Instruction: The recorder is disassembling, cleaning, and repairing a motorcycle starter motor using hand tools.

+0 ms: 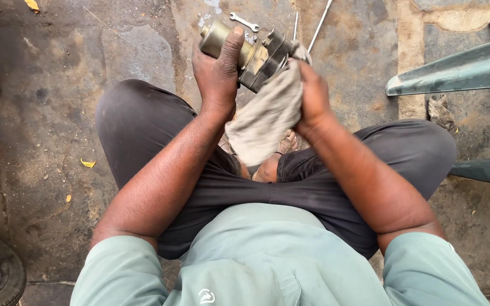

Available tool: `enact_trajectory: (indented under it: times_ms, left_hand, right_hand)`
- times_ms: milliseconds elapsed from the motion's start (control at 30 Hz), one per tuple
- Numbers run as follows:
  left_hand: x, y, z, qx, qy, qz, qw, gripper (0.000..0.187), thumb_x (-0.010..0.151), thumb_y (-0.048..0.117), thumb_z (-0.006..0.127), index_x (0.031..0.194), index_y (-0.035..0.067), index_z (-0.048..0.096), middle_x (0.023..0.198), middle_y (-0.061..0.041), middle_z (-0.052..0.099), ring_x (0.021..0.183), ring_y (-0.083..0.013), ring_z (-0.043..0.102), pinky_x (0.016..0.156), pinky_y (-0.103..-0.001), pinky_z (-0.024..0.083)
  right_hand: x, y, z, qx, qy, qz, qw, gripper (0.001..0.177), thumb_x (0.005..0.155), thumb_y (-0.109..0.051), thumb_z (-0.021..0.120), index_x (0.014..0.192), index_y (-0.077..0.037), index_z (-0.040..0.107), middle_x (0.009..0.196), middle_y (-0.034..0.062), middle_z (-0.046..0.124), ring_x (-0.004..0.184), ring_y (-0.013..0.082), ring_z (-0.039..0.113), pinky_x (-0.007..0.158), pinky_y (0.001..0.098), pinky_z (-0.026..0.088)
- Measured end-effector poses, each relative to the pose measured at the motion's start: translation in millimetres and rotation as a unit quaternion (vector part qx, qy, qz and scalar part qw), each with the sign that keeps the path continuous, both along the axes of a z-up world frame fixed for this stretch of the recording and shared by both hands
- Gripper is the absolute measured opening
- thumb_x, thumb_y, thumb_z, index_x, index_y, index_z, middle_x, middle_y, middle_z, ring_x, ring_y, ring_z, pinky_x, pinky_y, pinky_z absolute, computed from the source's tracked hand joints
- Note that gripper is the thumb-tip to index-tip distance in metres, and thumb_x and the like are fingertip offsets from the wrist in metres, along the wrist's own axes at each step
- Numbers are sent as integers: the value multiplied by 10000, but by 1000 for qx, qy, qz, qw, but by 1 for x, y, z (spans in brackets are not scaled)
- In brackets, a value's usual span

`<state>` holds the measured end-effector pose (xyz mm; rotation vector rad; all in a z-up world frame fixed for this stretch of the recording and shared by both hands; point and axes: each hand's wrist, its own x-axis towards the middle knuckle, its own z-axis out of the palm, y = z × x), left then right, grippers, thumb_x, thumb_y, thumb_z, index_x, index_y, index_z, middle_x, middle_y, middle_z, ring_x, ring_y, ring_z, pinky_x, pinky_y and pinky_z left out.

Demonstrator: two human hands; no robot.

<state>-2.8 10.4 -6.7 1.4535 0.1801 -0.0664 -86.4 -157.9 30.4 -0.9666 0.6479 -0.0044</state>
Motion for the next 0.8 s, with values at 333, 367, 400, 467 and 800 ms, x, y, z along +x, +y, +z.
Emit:
enact_trajectory:
  times_ms: [333,367,400,467,800]
  left_hand:
    - [14,21,45,-269,197,-59,941,627,759,619,716,1124,117,626,882,-56,680,714,-150,687,523,-285,503]
    - [15,23,46,-269,194,-66,941,606,766,630,708,1113,140,629,848,-36,673,679,-146,662,491,-281,452]
    - [16,24,44,-268,194,-64,941,606,766,630,708,1113,140,629,848,-36,673,679,-146,662,491,-281,452]
    - [17,25,40,-277,207,-65,936,574,775,627,718,1101,162,633,825,-3,672,652,-119,632,479,-275,374]
    - [14,16,35,-288,240,-80,924,572,787,604,723,1084,120,650,827,-48,688,638,-150,667,509,-304,440]
  right_hand:
    - [3,-91,21,-486,-97,171,851,436,1107,-479,550,1162,-64,673,1087,82,729,1006,180,730,910,340,617]
    - [2,-98,28,-500,-71,204,838,411,1099,-460,508,1158,-94,686,1080,64,739,1009,152,734,896,322,608]
    - [5,-84,48,-499,-71,206,839,411,1099,-460,508,1158,-94,686,1080,64,739,1009,152,734,896,322,608]
    - [9,-55,90,-655,156,316,668,312,1032,-383,657,1271,-184,688,1017,98,737,843,204,725,772,380,578]
    - [2,-70,75,-477,-107,295,821,304,971,-94,726,1265,-37,672,1107,93,709,1006,160,677,872,308,582]
